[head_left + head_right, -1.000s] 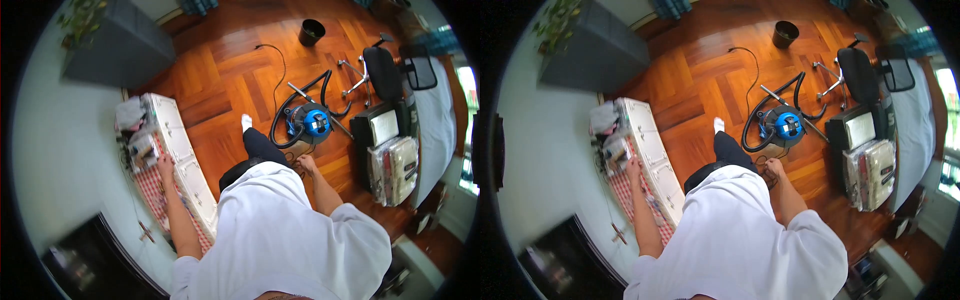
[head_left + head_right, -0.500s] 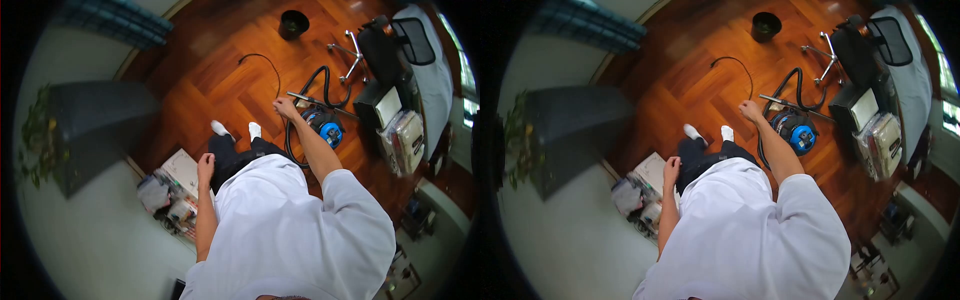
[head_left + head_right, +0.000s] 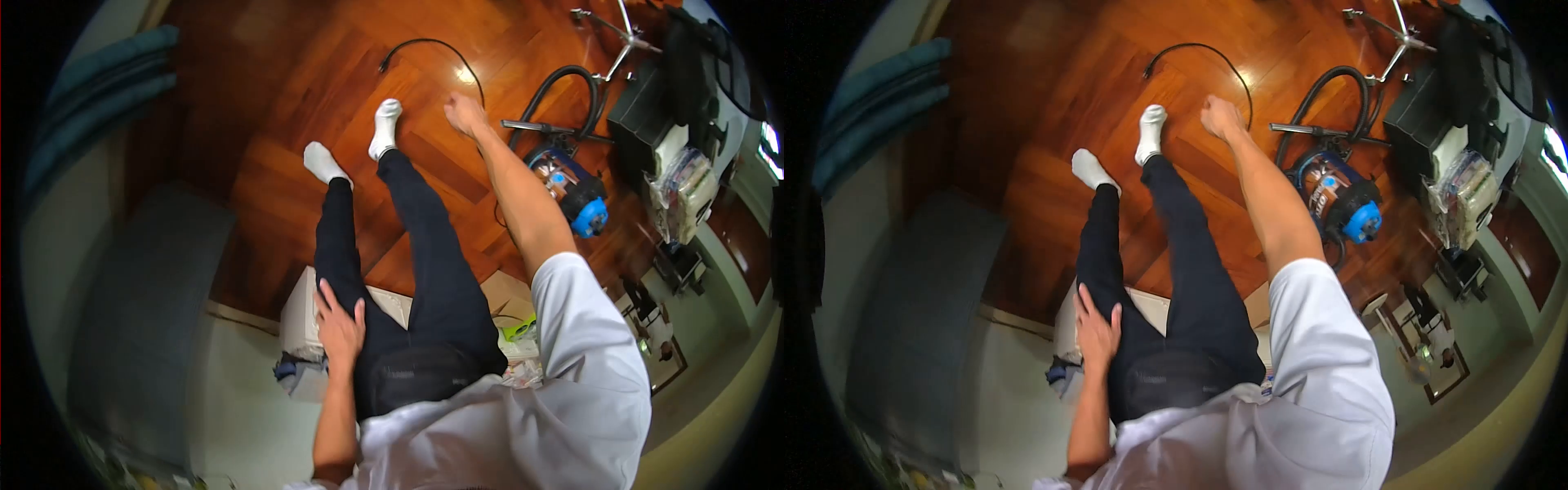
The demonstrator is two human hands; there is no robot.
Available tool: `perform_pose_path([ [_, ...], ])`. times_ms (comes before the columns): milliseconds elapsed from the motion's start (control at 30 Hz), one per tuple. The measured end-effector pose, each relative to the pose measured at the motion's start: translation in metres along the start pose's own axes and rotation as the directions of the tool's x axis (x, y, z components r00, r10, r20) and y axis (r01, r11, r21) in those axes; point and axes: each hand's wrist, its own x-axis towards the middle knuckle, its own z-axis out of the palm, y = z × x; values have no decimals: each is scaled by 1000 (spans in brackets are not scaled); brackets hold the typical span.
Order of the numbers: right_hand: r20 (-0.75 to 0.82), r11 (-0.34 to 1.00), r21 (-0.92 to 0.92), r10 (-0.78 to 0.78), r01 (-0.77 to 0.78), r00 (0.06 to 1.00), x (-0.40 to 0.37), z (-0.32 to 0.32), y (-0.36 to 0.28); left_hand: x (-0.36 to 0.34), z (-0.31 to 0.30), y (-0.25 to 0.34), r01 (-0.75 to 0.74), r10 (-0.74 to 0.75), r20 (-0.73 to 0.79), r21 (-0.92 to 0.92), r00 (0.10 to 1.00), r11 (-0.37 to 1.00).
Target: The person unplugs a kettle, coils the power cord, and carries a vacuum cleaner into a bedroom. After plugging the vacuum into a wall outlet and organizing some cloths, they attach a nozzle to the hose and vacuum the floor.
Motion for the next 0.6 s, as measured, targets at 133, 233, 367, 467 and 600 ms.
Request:
perform_pose_path([
  [133,-97,959,-226,-195,169,976,156,62,-28,49,-18,12,26,-32,-70,-86,997,996],
  [233,-260,948,-279,-229,154,938,230,111,-38,82,-27,26,135,-140,-66,-69,988,988],
  [367,-374,821,-521,-464,231,803,234,146,-11,91,-39,30,171,-171,-10,51,985,984],
  [467,-99,823,-455,-427,341,899,199,170,26,101,-47,42,107,-108,-6,-19,994,994],
  [600,-47,976,216,11,0,999,41,112,-4,85,-58,51,124,-125,53,8,991,992],
])
